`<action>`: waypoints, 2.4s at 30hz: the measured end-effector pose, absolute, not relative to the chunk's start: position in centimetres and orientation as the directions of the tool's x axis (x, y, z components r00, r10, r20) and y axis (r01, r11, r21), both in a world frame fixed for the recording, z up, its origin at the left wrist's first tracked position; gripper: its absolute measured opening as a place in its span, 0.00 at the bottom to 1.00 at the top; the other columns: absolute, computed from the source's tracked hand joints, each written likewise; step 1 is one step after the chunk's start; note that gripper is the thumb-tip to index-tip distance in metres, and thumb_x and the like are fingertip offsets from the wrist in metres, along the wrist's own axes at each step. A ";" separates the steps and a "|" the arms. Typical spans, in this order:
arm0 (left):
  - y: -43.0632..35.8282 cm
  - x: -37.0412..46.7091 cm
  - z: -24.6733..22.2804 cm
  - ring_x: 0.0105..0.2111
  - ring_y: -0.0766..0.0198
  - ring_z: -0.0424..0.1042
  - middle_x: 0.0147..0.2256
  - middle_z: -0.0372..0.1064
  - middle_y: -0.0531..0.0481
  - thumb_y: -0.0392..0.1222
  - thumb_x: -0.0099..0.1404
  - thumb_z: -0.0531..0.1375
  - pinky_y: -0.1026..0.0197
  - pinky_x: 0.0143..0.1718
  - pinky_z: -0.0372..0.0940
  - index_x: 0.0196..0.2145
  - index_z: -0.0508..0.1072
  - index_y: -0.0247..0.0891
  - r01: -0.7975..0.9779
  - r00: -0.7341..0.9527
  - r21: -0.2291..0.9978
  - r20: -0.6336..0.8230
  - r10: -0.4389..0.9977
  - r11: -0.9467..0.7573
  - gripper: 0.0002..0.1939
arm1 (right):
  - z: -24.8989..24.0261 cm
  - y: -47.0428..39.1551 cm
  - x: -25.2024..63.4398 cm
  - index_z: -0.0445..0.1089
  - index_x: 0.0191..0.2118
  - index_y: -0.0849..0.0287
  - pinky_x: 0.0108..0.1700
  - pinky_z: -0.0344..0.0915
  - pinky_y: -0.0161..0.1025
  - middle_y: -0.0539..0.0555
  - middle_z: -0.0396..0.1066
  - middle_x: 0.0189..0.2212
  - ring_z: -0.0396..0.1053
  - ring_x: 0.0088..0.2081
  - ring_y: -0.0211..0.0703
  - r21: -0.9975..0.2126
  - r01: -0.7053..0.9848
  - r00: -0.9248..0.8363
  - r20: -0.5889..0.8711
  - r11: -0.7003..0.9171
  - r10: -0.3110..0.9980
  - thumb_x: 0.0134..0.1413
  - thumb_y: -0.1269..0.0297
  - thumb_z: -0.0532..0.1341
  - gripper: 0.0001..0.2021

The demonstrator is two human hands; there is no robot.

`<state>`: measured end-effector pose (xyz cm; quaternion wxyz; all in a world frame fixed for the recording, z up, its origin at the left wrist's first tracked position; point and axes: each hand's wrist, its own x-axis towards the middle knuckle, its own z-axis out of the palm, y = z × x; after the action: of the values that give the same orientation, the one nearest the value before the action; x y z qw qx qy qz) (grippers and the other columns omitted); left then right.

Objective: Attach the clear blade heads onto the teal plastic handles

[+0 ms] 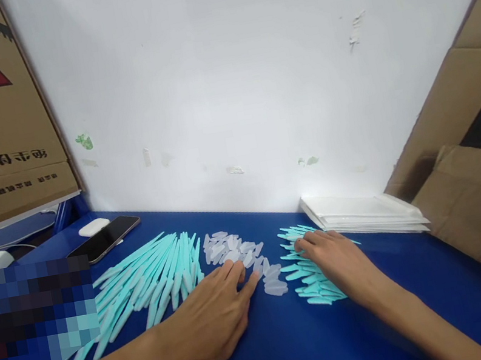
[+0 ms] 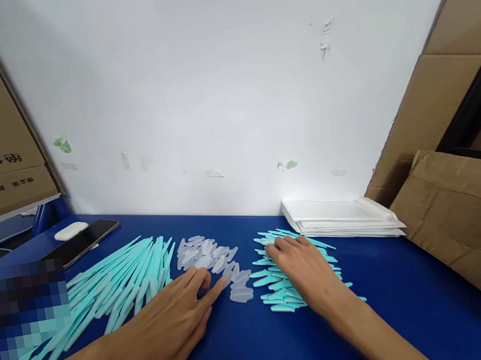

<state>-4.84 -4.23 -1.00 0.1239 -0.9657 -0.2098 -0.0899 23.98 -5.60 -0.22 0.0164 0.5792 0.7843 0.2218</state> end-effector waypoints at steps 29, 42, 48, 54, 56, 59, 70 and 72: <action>-2.8 -4.8 -1.8 0.38 0.57 0.68 0.42 0.67 0.47 0.31 0.73 0.53 0.59 0.24 0.54 0.43 0.69 0.38 0.592 0.797 -0.180 0.274 0.538 -0.786 0.07 | 0.4 -7.7 21.8 0.65 0.57 0.54 0.28 0.54 0.35 0.54 0.72 0.42 0.70 0.37 0.43 0.300 0.761 -0.648 0.395 0.575 0.652 0.54 0.87 0.56 0.28; -3.7 -4.6 -1.7 0.30 0.63 0.69 0.39 0.69 0.51 0.41 0.79 0.47 0.60 0.22 0.48 0.44 0.66 0.41 0.509 0.748 -0.006 0.498 0.439 -0.861 0.10 | -0.4 -8.4 20.6 0.60 0.65 0.55 0.36 0.68 0.36 0.54 0.74 0.40 0.73 0.37 0.41 0.104 0.714 -0.634 0.514 0.692 0.577 0.70 0.73 0.55 0.21; -4.3 -4.6 -1.5 0.30 0.64 0.69 0.39 0.68 0.51 0.38 0.78 0.46 0.61 0.23 0.50 0.46 0.65 0.41 0.460 0.718 0.106 0.539 0.440 -0.881 0.09 | -0.1 -9.1 19.8 0.67 0.59 0.59 0.39 0.72 0.35 0.55 0.76 0.39 0.75 0.37 0.40 0.066 0.671 -0.615 0.606 0.738 0.505 0.71 0.74 0.52 0.16; -4.6 -4.4 -1.4 0.31 0.63 0.69 0.39 0.67 0.51 0.38 0.77 0.48 0.61 0.24 0.53 0.44 0.65 0.41 0.469 0.734 0.140 0.486 0.473 -0.872 0.07 | 0.8 -9.6 19.3 0.71 0.54 0.61 0.36 0.71 0.34 0.54 0.77 0.36 0.75 0.35 0.39 0.137 0.651 -0.644 0.621 0.747 0.447 0.71 0.76 0.51 0.15; -4.7 -4.3 -1.2 0.32 0.63 0.70 0.39 0.68 0.51 0.38 0.77 0.47 0.60 0.25 0.54 0.44 0.65 0.41 0.454 0.760 0.114 0.467 0.451 -0.884 0.08 | 0.8 -9.6 19.1 0.71 0.54 0.60 0.34 0.70 0.34 0.54 0.76 0.36 0.74 0.34 0.39 0.134 0.643 -0.663 0.591 0.754 0.460 0.70 0.77 0.52 0.15; -4.9 -4.3 -0.9 0.32 0.62 0.70 0.38 0.68 0.51 0.36 0.77 0.47 0.60 0.24 0.53 0.46 0.65 0.41 0.446 0.809 0.020 0.418 0.413 -0.895 0.09 | 0.6 -9.4 19.1 0.69 0.56 0.59 0.33 0.69 0.35 0.54 0.76 0.38 0.74 0.34 0.39 0.142 0.648 -0.680 0.550 0.748 0.484 0.70 0.77 0.52 0.16; -1.2 -6.6 1.9 0.37 0.52 0.72 0.39 0.70 0.41 0.30 0.71 0.48 0.59 0.23 0.61 0.58 0.66 0.29 0.795 0.606 -0.315 0.392 0.692 -0.518 0.20 | 0.7 -6.5 23.9 0.73 0.50 0.60 0.50 0.66 0.56 0.62 0.74 0.47 0.72 0.48 0.57 0.291 0.923 -0.376 0.547 0.251 0.748 0.70 0.70 0.54 0.11; -0.8 -6.9 2.6 0.35 0.50 0.73 0.35 0.71 0.41 0.30 0.70 0.48 0.59 0.23 0.60 0.46 0.73 0.30 0.840 0.532 -0.328 0.343 0.774 -0.432 0.15 | 0.0 -5.9 24.8 0.75 0.47 0.59 0.50 0.65 0.56 0.60 0.75 0.44 0.73 0.47 0.57 0.336 0.915 -0.362 0.446 0.222 0.819 0.68 0.70 0.57 0.10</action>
<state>-6.87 -0.85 2.60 0.2344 -0.8432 -0.4787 -0.0702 24.84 -5.92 -0.03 -0.0867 0.5580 0.7769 0.2787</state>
